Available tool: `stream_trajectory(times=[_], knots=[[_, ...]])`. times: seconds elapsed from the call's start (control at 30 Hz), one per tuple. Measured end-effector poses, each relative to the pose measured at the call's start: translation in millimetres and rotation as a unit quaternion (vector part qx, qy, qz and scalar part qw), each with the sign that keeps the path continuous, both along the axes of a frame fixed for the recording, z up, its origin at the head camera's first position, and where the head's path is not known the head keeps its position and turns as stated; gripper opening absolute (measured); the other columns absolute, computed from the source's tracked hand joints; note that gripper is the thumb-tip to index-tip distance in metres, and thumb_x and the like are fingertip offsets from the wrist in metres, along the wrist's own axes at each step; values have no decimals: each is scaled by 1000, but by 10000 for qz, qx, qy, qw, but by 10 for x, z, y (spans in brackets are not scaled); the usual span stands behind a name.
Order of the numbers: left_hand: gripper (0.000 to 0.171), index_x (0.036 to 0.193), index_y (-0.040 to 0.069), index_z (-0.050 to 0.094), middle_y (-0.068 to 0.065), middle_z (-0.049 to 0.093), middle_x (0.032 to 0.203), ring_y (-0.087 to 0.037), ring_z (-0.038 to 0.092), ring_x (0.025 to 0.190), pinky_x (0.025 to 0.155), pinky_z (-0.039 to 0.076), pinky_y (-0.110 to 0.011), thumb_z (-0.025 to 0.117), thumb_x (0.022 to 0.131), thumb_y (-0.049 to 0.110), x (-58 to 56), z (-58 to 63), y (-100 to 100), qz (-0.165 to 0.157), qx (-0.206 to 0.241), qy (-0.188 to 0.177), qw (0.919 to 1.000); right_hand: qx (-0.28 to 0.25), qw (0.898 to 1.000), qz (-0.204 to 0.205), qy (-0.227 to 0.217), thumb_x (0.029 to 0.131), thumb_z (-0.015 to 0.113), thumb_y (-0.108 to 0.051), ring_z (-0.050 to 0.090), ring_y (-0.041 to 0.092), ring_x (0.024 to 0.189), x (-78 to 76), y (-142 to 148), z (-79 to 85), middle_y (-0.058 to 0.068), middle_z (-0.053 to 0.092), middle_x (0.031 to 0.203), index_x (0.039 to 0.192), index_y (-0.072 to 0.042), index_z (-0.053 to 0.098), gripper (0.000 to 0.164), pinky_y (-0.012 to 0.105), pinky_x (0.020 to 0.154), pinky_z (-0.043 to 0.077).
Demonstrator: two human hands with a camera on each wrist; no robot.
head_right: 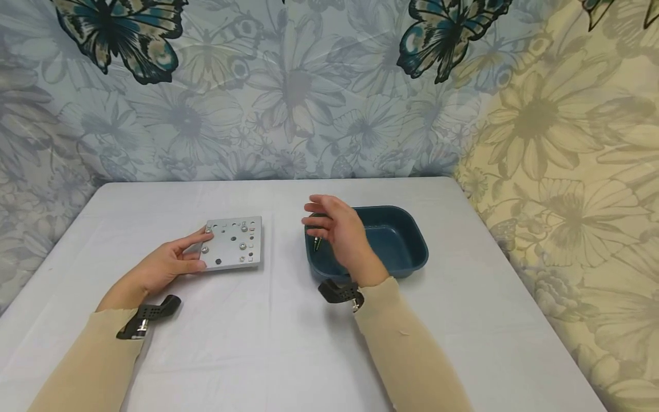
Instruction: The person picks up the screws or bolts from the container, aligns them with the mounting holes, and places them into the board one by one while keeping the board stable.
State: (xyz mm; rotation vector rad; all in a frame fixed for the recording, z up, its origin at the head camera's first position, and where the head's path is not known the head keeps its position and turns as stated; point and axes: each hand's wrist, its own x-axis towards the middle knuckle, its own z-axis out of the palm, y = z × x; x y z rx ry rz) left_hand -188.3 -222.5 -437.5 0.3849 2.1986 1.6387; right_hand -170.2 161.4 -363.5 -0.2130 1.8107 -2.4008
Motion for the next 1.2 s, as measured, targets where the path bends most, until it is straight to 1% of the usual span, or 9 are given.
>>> stream_trajectory(times=[0.1,0.17,0.33,0.4,0.47,0.53,0.77,0.9,1.2], knots=[[83,153,6,41,0,7,166,-9,58,117,90,46,-17,83,83,17,0,-9,-6,-4,91,-55,9999,885,9955,-143,-296,103,55,-35,58,35,117,-44,177,-43,20,52,139,141,-2,53,50,43,93,50],[83,153,6,40,0,7,166,-7,59,116,89,46,-17,83,82,17,3,-12,-8,3,103,-68,9999,1699,9839,-174,-519,102,60,-27,59,34,116,-71,237,-88,18,55,136,138,-3,56,44,44,93,50],[83,153,6,40,1,6,166,-7,59,116,90,46,-16,83,83,17,5,-14,-4,-5,84,-76,9999,3707,9259,126,-714,94,66,-8,63,28,104,-122,303,-224,13,59,132,132,-8,63,38,41,86,52],[83,153,5,40,1,6,166,-8,59,116,90,45,-16,83,82,16,6,-13,-3,-1,117,-90,9999,4252,9026,247,-629,91,65,-5,61,28,101,-132,309,-256,11,59,132,131,-11,65,41,39,83,52],[82,152,5,41,0,6,166,-8,59,116,90,45,-16,83,83,15,7,-11,-4,7,136,-72,9999,4583,8865,375,-512,88,63,-3,57,28,100,-146,306,-278,11,58,132,131,-12,66,43,38,79,50],[81,152,4,41,-1,6,166,-7,59,116,90,44,-15,82,83,14,9,-6,-3,14,145,-35,9999,4851,8722,456,-428,86,62,-3,53,28,99,-155,301,-291,9,57,132,130,-15,67,46,36,77,47],[79,152,1,40,-3,5,166,-6,59,115,89,47,-18,80,84,10,34,22,16,-22,346,-108,9993,5328,8425,772,-179,86,60,-3,49,27,101,-194,283,-321,9,54,136,129,-17,68,45,36,78,42],[78,151,0,39,-3,5,166,-6,58,116,89,47,-19,80,85,7,36,28,18,-60,429,-105,9990,5584,8247,896,99,86,61,-3,51,26,98,-213,278,-324,10,57,130,125,-13,70,41,35,77,43],[78,152,0,39,-2,5,166,-6,60,114,88,49,-19,80,85,6,24,14,8,-60,439,-131,9989,5673,8141,1085,600,85,66,1,54,24,96,-226,245,-358,11,60,122,120,-6,70,36,38,83,46]])
